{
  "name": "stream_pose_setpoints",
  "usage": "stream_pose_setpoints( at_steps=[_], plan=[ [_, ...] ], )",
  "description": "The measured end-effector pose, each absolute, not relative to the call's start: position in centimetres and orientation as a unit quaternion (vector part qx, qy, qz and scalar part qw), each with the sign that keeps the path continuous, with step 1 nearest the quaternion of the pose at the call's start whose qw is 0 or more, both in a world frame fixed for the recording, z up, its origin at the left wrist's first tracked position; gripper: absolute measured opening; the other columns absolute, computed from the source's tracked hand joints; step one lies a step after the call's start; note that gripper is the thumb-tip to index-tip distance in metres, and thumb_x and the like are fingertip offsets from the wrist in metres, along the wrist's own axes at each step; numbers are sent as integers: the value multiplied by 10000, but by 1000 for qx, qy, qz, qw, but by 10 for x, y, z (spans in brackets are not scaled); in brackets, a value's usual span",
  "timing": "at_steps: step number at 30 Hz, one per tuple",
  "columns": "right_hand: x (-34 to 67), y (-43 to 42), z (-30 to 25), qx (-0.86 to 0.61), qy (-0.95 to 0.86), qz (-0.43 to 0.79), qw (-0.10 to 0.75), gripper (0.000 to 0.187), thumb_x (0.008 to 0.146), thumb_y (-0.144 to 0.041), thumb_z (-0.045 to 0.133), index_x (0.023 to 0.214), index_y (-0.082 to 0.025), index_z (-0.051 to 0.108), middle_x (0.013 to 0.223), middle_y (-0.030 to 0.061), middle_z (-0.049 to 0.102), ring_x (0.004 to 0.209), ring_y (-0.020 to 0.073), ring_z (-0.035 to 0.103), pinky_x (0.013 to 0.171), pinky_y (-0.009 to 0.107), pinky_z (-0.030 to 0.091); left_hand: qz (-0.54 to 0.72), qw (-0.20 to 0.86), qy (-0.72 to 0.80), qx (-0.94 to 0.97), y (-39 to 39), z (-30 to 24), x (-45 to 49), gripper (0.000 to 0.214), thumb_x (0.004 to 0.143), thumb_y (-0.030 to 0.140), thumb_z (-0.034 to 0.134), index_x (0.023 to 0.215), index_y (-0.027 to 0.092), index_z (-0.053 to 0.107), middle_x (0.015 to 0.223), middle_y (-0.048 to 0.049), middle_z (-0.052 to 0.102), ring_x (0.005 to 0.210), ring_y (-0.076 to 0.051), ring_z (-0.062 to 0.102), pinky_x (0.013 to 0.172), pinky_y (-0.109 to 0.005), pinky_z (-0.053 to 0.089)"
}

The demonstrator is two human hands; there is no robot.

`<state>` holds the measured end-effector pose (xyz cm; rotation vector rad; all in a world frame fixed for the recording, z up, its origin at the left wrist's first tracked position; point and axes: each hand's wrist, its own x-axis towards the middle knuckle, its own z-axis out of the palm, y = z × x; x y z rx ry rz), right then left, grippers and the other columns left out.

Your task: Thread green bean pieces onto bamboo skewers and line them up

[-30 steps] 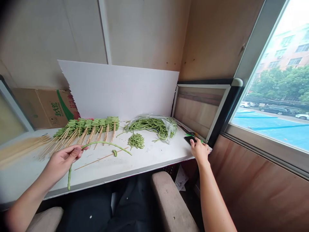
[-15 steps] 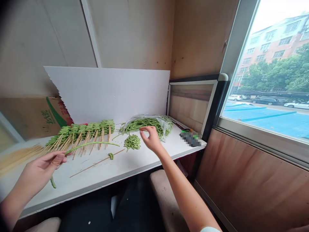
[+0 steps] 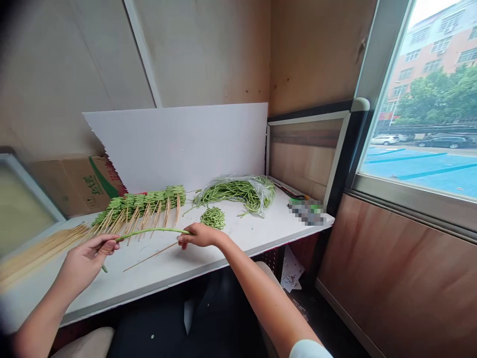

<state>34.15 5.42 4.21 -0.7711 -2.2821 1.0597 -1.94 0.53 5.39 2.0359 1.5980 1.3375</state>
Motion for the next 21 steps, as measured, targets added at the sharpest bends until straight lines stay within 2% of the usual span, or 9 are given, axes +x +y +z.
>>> stream_pose_setpoints(
  at_steps=[3, 6, 11, 14, 18, 21],
  plan=[
    [351, 53, 48, -283, -802, 439, 291, 421, 1013, -552, 644, 1030, -159, 794, 735, 12, 702, 708, 145, 625, 695, 255, 481, 451, 113, 554, 690, 13, 51, -28, 548, 918, 691, 617, 1097, 191, 756, 899, -77, 792, 889, -266, 750, 877, -380, 614],
    [356, 51, 56, -288, -769, 457, 342, 474, 907, -613, 759, 1057, -165, 805, 794, 16, 704, 694, 137, 598, 621, 246, 454, 437, 88, 580, 682, 24, 48, -35, 505, 924, 646, 610, 1117, 205, 761, 959, -87, 808, 962, -290, 757, 954, -415, 584],
    [349, 50, 55, -298, -746, 411, 432, 506, 866, -618, 790, 1118, -182, 843, 1047, 109, 812, 919, 233, 732, 768, 325, 569, 368, 62, 602, 706, 48, 40, -39, 414, 866, 553, 610, 1031, 218, 789, 1036, -107, 825, 989, -324, 743, 925, -424, 569],
    [336, 49, 47, -328, -721, 367, 488, 453, 837, -595, 824, 1066, -206, 866, 1100, 126, 828, 987, 274, 760, 772, 343, 595, 325, 65, 610, 720, 55, 34, -38, 385, 857, 508, 598, 1029, 229, 800, 1059, -106, 828, 1015, -334, 736, 949, -440, 556],
    [320, 45, 37, -347, -679, 376, 526, 463, 753, -593, 892, 984, -193, 871, 1054, 138, 838, 866, 264, 776, 691, 336, 612, 295, 82, 621, 722, 43, 38, -27, 331, 880, 437, 599, 1031, 228, 807, 1095, -106, 828, 1051, -333, 735, 1060, -488, 516],
    [309, 39, 33, -355, -676, 386, 517, 490, 715, -601, 917, 959, -178, 868, 1026, 143, 841, 679, 206, 737, 599, 310, 590, 343, 109, 578, 733, 22, 49, -4, 401, 953, 496, 571, 1111, 210, 803, 1216, -122, 802, 1165, -324, 714, 1112, -473, 501]
  ],
)
